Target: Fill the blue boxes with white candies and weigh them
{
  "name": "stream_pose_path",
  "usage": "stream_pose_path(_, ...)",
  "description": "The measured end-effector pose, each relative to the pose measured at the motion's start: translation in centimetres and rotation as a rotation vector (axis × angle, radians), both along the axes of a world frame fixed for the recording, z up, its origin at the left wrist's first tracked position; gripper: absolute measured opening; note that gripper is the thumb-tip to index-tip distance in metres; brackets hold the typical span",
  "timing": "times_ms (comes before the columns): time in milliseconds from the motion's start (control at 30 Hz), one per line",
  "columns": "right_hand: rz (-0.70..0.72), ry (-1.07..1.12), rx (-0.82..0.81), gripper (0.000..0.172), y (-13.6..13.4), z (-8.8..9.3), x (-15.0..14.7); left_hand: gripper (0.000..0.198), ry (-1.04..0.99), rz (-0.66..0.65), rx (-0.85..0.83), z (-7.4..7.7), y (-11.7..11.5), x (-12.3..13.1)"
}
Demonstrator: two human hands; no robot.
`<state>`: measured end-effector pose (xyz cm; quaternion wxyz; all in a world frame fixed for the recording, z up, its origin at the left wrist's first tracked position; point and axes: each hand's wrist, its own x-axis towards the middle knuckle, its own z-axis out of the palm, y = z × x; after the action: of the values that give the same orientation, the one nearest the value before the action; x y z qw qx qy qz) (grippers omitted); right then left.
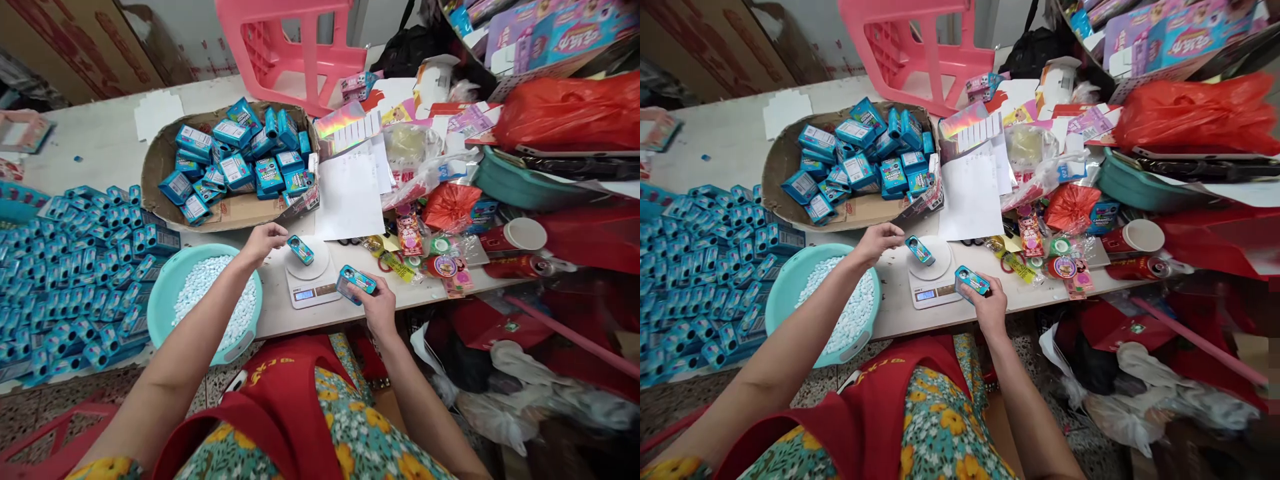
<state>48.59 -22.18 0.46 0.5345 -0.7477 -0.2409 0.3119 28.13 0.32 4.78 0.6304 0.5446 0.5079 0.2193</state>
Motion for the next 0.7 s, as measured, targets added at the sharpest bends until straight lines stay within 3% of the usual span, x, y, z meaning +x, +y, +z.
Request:
stream_pose_path(167,-0.011,-0.013,0.004,0.049,0.5,0.1,-0.4,0.028,-0.207,0.287,-0.306,0.9,-1.5,-7.3)
stream_pose_path(267,-0.026,-0.021,0.006,0.050,1.0,0.2,-0.9,0.024,-0.212,0.397,-0.376,0.7,-2.8,-12.6)
stream_pose_path(333,-0.024,-0.031,0.015,0.051,1.4,0.3,-1.4,0.024,-0.064,0.370,-0.365,0.3,-4.0,-15.5)
stream_pose_path(400,-0.017,-0.034,0.019,0.051,1.8,0.4,-1.8,0.025,0.148,0.213,-0.343,0.0,-5.3,-17.3)
stream_pose_path(533,-0.021,-0.028,0.021,0.051,2.6,0.7,-2.7,0.023,0.369,-0.154,-0.168,0.5,-6.5,-16.9)
stream_pose_path(700,-0.053,-0.017,0.026,0.052,2.8,0.9,-3.5,0.021,0.453,-0.388,0.194,2.0,-3.7,-9.7)
